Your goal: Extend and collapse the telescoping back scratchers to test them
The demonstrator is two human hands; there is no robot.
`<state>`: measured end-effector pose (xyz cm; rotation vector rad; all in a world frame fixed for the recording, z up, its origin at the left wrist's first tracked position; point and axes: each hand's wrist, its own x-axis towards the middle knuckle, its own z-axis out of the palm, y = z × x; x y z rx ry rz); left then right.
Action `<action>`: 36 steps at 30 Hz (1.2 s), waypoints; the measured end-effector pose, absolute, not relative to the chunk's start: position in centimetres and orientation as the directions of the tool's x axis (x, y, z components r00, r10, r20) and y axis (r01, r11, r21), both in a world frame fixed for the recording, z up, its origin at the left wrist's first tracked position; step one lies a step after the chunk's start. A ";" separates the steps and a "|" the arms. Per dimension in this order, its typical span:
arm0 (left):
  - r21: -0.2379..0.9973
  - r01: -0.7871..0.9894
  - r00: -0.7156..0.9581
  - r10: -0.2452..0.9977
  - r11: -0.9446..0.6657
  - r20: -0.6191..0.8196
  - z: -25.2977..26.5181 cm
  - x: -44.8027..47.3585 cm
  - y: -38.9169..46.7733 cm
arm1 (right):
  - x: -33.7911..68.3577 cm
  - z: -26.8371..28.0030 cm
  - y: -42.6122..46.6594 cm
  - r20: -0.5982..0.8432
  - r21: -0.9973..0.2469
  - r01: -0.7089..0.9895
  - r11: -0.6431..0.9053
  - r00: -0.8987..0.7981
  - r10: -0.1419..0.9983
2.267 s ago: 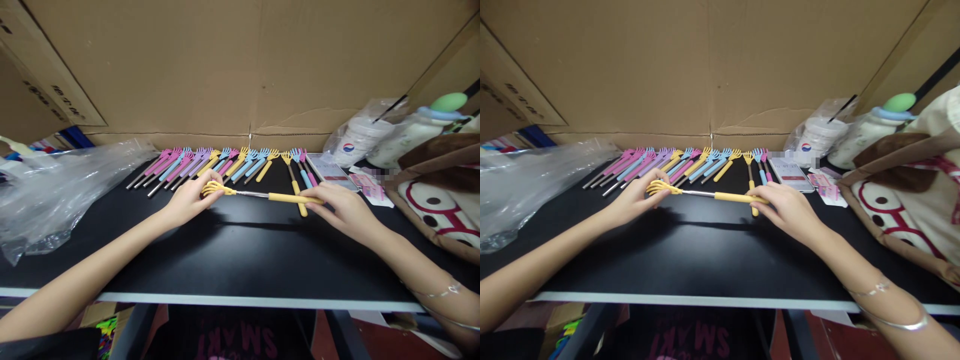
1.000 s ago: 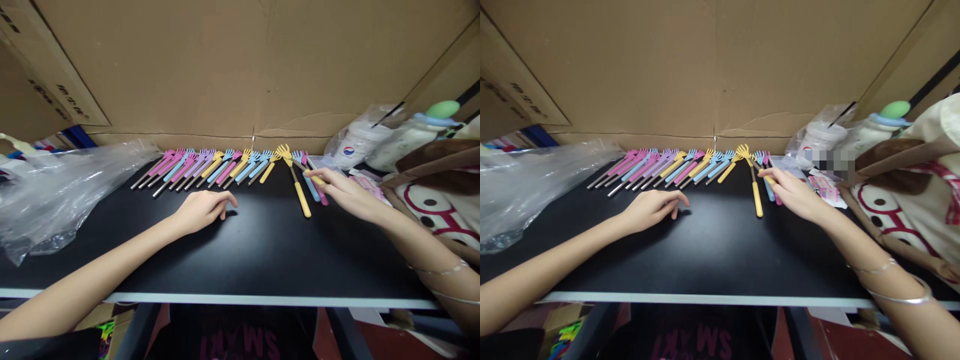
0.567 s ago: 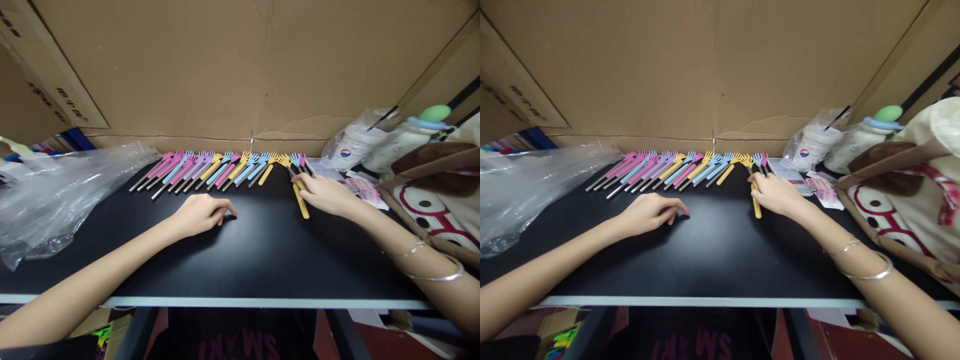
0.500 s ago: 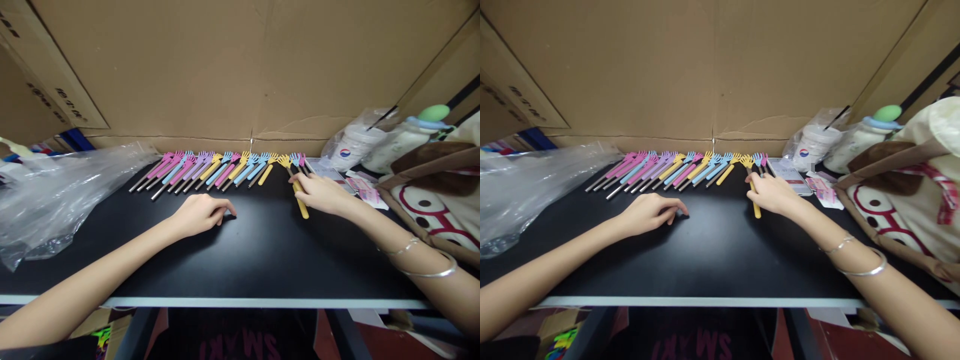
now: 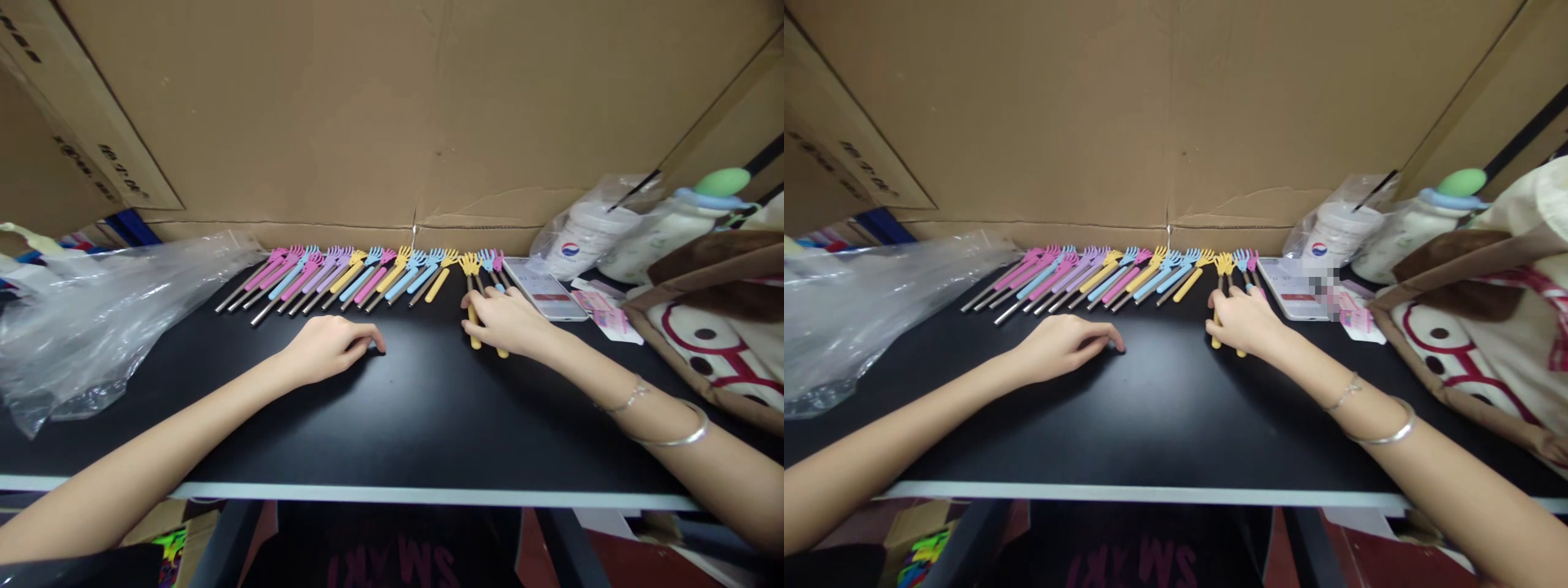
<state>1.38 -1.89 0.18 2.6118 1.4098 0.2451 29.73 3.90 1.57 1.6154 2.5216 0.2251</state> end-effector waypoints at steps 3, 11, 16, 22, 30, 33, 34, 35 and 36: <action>0.223 0.807 0.547 0.835 -0.547 0.067 0.1 1.3 -1.9 | 30.0 1.2 4.2 0.001 0.208 0.879 0.429 -0.439 0.899; 0.197 0.807 0.554 0.829 -0.557 0.071 -0.3 1.3 -1.7 | 31.5 -0.1 4.6 0.210 0.300 0.823 0.482 -0.550 0.809; 0.222 0.774 0.595 0.801 -0.593 0.067 -0.1 1.3 -1.8 | 32.7 -0.7 5.3 0.279 0.287 0.813 0.507 -0.577 0.768; 0.181 0.785 0.589 0.804 -0.592 0.076 -0.2 1.4 -1.8 | 33.7 -1.5 6.6 0.242 0.191 0.848 0.494 -0.528 0.814; 0.139 0.785 0.597 0.797 -0.604 0.091 -0.3 1.4 -1.7 | 33.3 -1.8 6.8 0.334 0.179 0.881 0.438 -0.473 0.815; 0.136 0.782 0.601 0.793 -0.609 0.097 -0.4 1.4 -1.7 | 33.3 -1.8 6.7 0.344 0.186 0.885 0.426 -0.465 0.816; 0.136 0.782 0.601 0.794 -0.608 0.096 -0.4 1.4 -1.7 | 33.3 -1.8 6.7 0.347 0.189 0.885 0.426 -0.466 0.814; 0.136 0.782 0.600 0.794 -0.608 0.095 -0.4 1.3 -1.7 | 33.3 -1.8 6.6 0.351 0.193 0.883 0.427 -0.469 0.811; 0.138 0.782 0.600 0.794 -0.607 0.095 -0.5 1.3 -1.7 | 33.2 -1.7 6.6 0.358 0.202 0.880 0.429 -0.474 0.804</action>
